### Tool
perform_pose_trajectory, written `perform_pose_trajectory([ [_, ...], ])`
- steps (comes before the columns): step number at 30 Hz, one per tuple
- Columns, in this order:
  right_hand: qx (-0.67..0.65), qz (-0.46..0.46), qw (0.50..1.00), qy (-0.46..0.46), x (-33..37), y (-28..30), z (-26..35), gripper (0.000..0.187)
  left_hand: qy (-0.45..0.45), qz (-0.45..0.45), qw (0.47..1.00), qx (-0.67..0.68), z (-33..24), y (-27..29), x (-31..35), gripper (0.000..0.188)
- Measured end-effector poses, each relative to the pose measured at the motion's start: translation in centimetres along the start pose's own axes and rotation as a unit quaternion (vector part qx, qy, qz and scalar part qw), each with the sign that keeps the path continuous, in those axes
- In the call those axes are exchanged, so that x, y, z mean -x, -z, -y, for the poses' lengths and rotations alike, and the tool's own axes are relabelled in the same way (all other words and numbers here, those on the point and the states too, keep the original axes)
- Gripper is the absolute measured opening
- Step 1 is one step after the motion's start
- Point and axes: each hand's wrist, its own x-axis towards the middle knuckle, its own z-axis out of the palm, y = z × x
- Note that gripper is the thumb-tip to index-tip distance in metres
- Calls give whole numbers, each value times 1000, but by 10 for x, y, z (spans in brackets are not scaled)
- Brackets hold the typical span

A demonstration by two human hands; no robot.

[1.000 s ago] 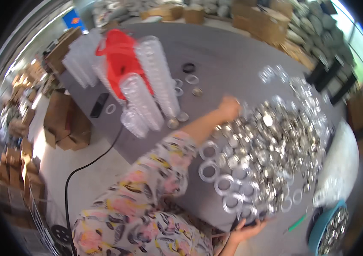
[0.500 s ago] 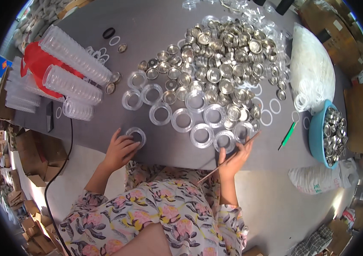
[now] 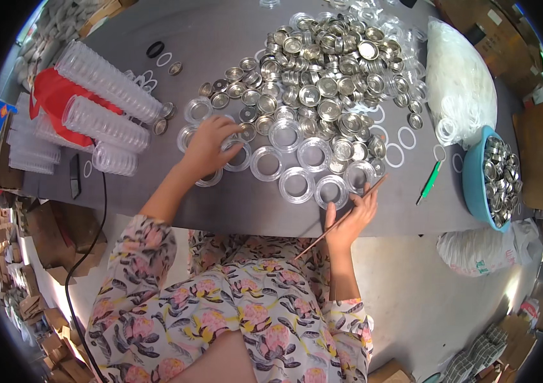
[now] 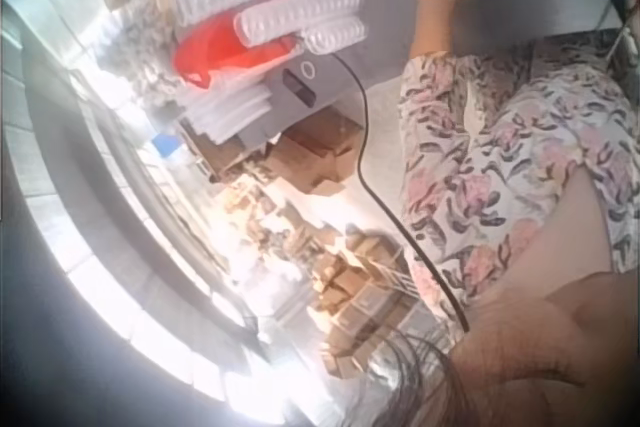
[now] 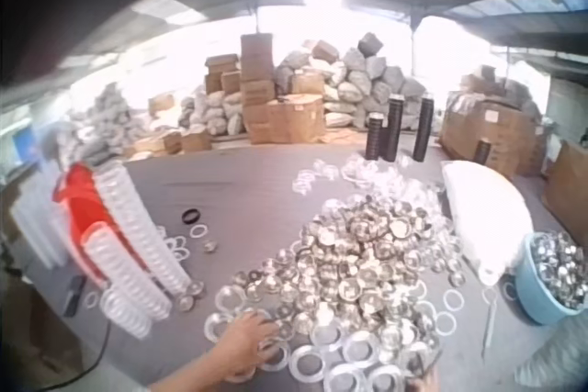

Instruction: The person assembles small glass jars by inserting white rubber gaskets into the rims and then screwing on metal lids. They use a wooden stick to press the gaskets into place and stack the finished jars. The workspace is cluttered with piles of components and cardboard boxes.

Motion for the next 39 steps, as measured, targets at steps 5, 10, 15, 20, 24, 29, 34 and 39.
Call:
perform_pose_trajectory([
  [5,20,-6,1000,2,4,-1,-6,37,76,129,969,-198,-11,-32,-41,23],
  [10,13,-12,1000,0,6,0,-6,37,74,123,972,-188,-9,-41,-39,20],
  [15,18,-1,1000,-4,6,0,-7,36,65,112,984,-119,-11,-31,-24,16],
  [20,-82,-27,996,-19,6,-1,-5,36,38,82,995,-35,-23,-28,-22,14],
  [24,-186,-30,981,-36,13,-3,-13,35,-25,21,999,42,-32,-39,-41,24],
  [29,-220,-85,967,-93,8,4,-13,28,-103,11,988,114,-41,-47,-88,34],
  [34,25,-50,993,-104,-10,27,-49,23,-107,21,993,38,-1,-40,-156,45],
  [39,103,-2,987,-125,-11,26,-53,24,53,-13,997,58,82,-52,-237,53],
])
